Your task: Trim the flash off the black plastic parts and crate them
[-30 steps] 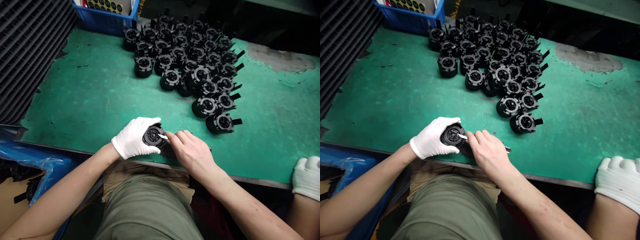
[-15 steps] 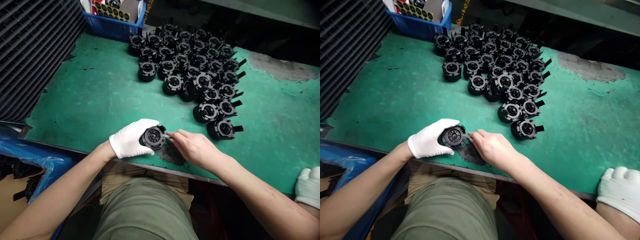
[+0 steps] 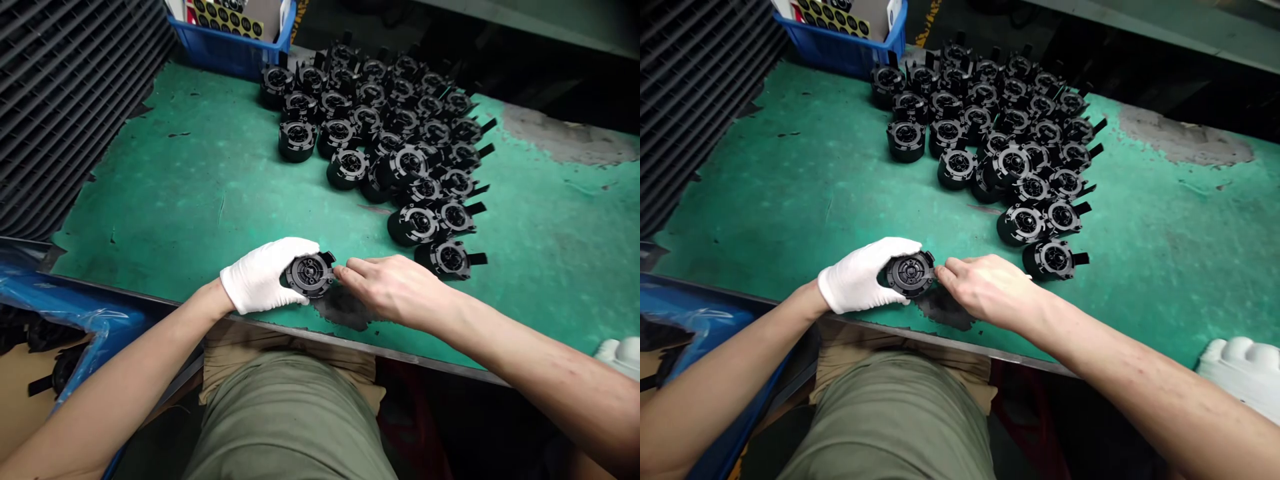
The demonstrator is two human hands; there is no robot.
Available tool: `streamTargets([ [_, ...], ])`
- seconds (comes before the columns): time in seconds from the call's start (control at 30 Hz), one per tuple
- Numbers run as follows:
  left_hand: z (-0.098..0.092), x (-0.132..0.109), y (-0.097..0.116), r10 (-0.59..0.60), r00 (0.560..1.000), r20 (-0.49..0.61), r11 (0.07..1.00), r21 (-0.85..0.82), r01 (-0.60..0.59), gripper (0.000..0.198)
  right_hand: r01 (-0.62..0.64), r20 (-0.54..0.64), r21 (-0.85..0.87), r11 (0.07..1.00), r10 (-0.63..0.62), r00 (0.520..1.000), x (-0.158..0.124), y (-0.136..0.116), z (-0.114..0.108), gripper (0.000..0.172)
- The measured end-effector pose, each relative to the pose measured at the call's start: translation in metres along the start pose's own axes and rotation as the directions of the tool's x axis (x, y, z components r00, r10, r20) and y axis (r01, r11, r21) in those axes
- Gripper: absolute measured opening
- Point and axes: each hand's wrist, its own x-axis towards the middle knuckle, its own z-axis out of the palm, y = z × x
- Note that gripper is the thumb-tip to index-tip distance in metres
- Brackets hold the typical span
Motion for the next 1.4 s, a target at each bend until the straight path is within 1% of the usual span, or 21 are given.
streamTargets([
  [0.1, -0.001, 0.001, 0.001, 0.015, 1.0, -0.01, 1.0, 0.002, -0.015, 0.087, -0.049, -0.08, 0.091, 0.995, 0.057, 0.995, -0.003, 0.008, 0.003, 0.025],
  [0.17, -0.001, 0.001, 0.001, 0.047, 0.999, -0.026, 0.999, -0.002, -0.047, 0.082, -0.12, -0.156, 0.17, 0.978, 0.147, 0.977, -0.008, 0.01, 0.007, 0.03],
  [0.23, -0.001, 0.001, 0.0, 0.076, 0.996, -0.045, 0.997, 0.001, -0.076, 0.081, -0.19, -0.194, 0.247, 0.95, 0.24, 0.951, -0.014, 0.007, 0.01, 0.031],
  [0.37, 0.002, -0.001, -0.003, 0.119, 0.99, -0.069, 0.988, 0.11, -0.111, 0.104, -0.31, -0.165, 0.318, 0.896, 0.375, 0.912, -0.025, -0.011, 0.016, 0.03],
  [0.43, 0.004, -0.001, -0.005, 0.151, 0.986, -0.068, 0.975, 0.176, -0.137, 0.114, -0.297, -0.179, 0.351, 0.888, 0.375, 0.91, -0.028, -0.022, 0.016, 0.031],
  [0.5, 0.004, -0.002, -0.005, 0.181, 0.982, -0.061, 0.965, 0.206, -0.165, 0.116, -0.216, -0.191, 0.407, 0.887, 0.315, 0.93, -0.027, -0.028, 0.015, 0.035],
  [0.6, 0.004, -0.002, -0.004, 0.191, 0.98, -0.05, 0.958, 0.228, -0.175, 0.107, -0.127, -0.118, 0.551, 0.825, 0.227, 0.967, -0.022, -0.024, 0.016, 0.037],
  [0.67, 0.003, -0.001, -0.001, 0.168, 0.985, -0.038, 0.959, 0.237, -0.154, 0.099, -0.18, -0.053, 0.585, 0.79, 0.259, 0.964, -0.019, -0.013, 0.018, 0.032],
  [0.7, 0.002, -0.001, 0.0, 0.155, 0.987, -0.034, 0.961, 0.237, -0.142, 0.096, -0.234, -0.046, 0.555, 0.799, 0.31, 0.95, -0.019, -0.007, 0.02, 0.03],
  [0.77, 0.001, 0.0, 0.002, 0.134, 0.991, -0.027, 0.966, 0.228, -0.124, 0.093, -0.34, -0.106, 0.455, 0.823, 0.429, 0.897, -0.019, 0.002, 0.021, 0.029],
  [0.83, 0.001, 0.0, 0.002, 0.118, 0.993, -0.024, 0.971, 0.21, -0.111, 0.093, -0.376, -0.197, 0.416, 0.828, 0.486, 0.852, -0.022, 0.003, 0.019, 0.03],
  [0.87, 0.002, 0.0, 0.002, 0.112, 0.993, -0.022, 0.975, 0.194, -0.106, 0.092, -0.364, -0.222, 0.428, 0.827, 0.487, 0.845, -0.023, -0.001, 0.017, 0.031],
  [0.97, 0.003, 0.001, 0.0, 0.121, 0.992, -0.027, 0.981, 0.153, -0.116, 0.086, -0.287, -0.237, 0.475, 0.832, 0.435, 0.869, -0.025, -0.022, 0.009, 0.04],
  [1.03, 0.004, 0.002, 0.0, 0.149, 0.987, -0.055, 0.978, 0.159, -0.139, 0.085, -0.226, -0.207, 0.541, 0.81, 0.388, 0.898, -0.023, -0.036, 0.006, 0.045],
  [1.1, 0.004, 0.002, 0.001, 0.168, 0.983, -0.074, 0.973, 0.175, -0.153, 0.086, -0.179, -0.134, 0.639, 0.748, 0.337, 0.932, -0.02, -0.042, 0.005, 0.044],
  [1.17, 0.004, 0.002, 0.002, 0.157, 0.985, -0.074, 0.973, 0.182, -0.141, 0.085, -0.221, -0.039, 0.695, 0.684, 0.343, 0.939, -0.018, -0.039, 0.008, 0.041],
  [1.23, 0.003, 0.002, 0.003, 0.139, 0.988, -0.067, 0.975, 0.186, -0.125, 0.083, -0.341, 0.004, 0.671, 0.658, 0.457, 0.89, -0.017, -0.031, 0.011, 0.042],
  [1.3, 0.004, 0.002, 0.003, 0.145, 0.987, -0.068, 0.972, 0.194, -0.129, 0.083, -0.449, -0.012, 0.634, 0.63, 0.588, 0.809, -0.018, -0.023, 0.014, 0.045],
  [1.33, 0.004, 0.002, 0.003, 0.154, 0.986, -0.067, 0.97, 0.199, -0.138, 0.085, -0.468, -0.027, 0.63, 0.62, 0.619, 0.785, -0.019, -0.022, 0.014, 0.045],
  [1.37, 0.004, 0.001, 0.003, 0.162, 0.984, -0.069, 0.968, 0.205, -0.145, 0.087, -0.459, -0.035, 0.639, 0.617, 0.62, 0.783, -0.019, -0.022, 0.013, 0.044],
  [1.4, 0.004, 0.001, 0.003, 0.164, 0.984, -0.069, 0.966, 0.212, -0.146, 0.088, -0.429, -0.035, 0.659, 0.618, 0.595, 0.803, -0.019, -0.023, 0.012, 0.043],
])
